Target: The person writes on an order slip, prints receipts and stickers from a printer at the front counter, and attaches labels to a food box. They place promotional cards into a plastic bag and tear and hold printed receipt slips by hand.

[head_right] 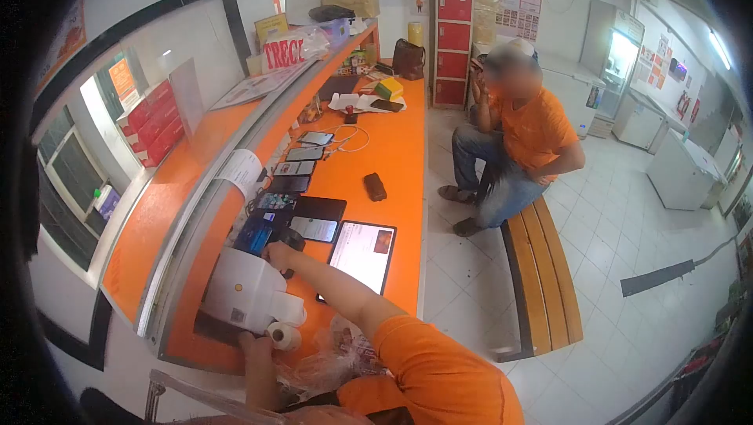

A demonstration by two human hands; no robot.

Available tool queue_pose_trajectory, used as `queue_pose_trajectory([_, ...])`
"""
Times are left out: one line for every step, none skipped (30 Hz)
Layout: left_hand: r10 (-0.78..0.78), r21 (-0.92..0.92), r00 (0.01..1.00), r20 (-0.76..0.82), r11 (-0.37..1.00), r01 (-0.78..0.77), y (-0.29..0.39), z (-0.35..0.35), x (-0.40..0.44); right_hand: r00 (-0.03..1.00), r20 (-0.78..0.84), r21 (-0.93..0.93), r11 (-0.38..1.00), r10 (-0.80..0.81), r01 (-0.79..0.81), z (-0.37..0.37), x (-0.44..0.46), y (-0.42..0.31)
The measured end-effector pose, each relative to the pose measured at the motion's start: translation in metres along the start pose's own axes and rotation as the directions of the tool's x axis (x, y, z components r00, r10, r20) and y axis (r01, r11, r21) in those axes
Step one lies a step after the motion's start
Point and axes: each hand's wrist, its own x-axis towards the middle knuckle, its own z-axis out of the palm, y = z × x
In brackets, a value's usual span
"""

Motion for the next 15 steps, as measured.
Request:
queue_pose_trajectory([0.015,-0.032,0.999,0.052,0.999,-0.013,-0.001,0.000,0.002,1.000,-0.007,-0.005,1.000,-0.012,0.012,0.001,0.002,0.001])
queue_pose_trajectory([0.031,-0.065,0.994,0.104,0.998,-0.025,-0.002,0.000,0.005,1.000,-0.014,-0.010,1.000,-0.024,0.024,0.002,0.004,0.003])
queue_pose_trajectory([0.046,-0.042,0.993,0.113,0.998,-0.041,-0.004,-0.005,0.018,1.000,-0.023,0.025,1.000,-0.014,0.014,0.002,0.004,0.004])
queue_pose_trajectory([0.059,-0.019,0.991,0.121,0.998,-0.058,-0.005,-0.012,0.037,0.999,-0.032,0.059,0.998,-0.002,0.004,0.002,0.004,0.005])
queue_pose_trajectory([0.072,0.004,0.989,0.129,0.997,-0.074,-0.005,-0.017,0.048,0.999,-0.041,0.095,0.995,0.011,-0.007,0.003,0.004,0.006])
queue_pose_trajectory([0.067,-0.008,0.992,0.107,0.998,-0.067,-0.004,-0.014,0.043,0.999,-0.040,0.090,0.996,-0.003,0.007,0.003,0.005,0.006])
queue_pose_trajectory([0.061,-0.020,0.995,0.085,0.998,-0.060,-0.003,-0.007,0.027,0.999,-0.039,0.085,0.996,-0.017,0.020,0.004,0.005,0.007])
queue_pose_trajectory([0.055,-0.033,0.997,0.063,0.998,-0.053,-0.002,0.000,0.012,0.999,-0.038,0.079,0.996,-0.031,0.034,0.005,0.006,0.007])
queue_pose_trajectory([0.067,-0.047,0.996,0.060,0.997,-0.064,-0.002,0.004,0.001,0.999,-0.045,0.064,0.998,-0.014,0.017,0.006,0.008,0.009])
queue_pose_trajectory([0.079,-0.063,0.995,0.058,0.995,-0.076,-0.003,0.009,-0.009,0.999,-0.053,0.047,0.999,0.003,0.000,0.006,0.010,0.010])
queue_pose_trajectory([0.092,-0.079,0.994,0.055,0.993,-0.087,-0.004,0.012,-0.015,0.998,-0.060,0.030,0.999,0.019,-0.017,0.007,0.012,0.011])
queue_pose_trajectory([0.087,-0.110,0.994,0.069,0.991,-0.079,-0.004,0.013,-0.016,0.998,-0.055,0.036,0.999,0.029,-0.027,0.007,0.011,0.009])
queue_pose_trajectory([0.081,-0.141,0.993,0.081,0.988,-0.069,-0.005,0.014,-0.016,0.998,-0.049,0.043,0.998,0.040,-0.038,0.006,0.009,0.007])
queue_pose_trajectory([0.076,-0.172,0.993,0.093,0.983,-0.059,-0.005,0.014,-0.017,0.998,-0.042,0.050,0.997,0.052,-0.050,0.005,0.007,0.006])
queue_pose_trajectory([0.091,-0.165,0.991,0.097,0.984,-0.074,-0.005,0.016,-0.018,0.995,-0.096,-0.024,1.000,-0.020,0.018,0.006,0.005,0.010])
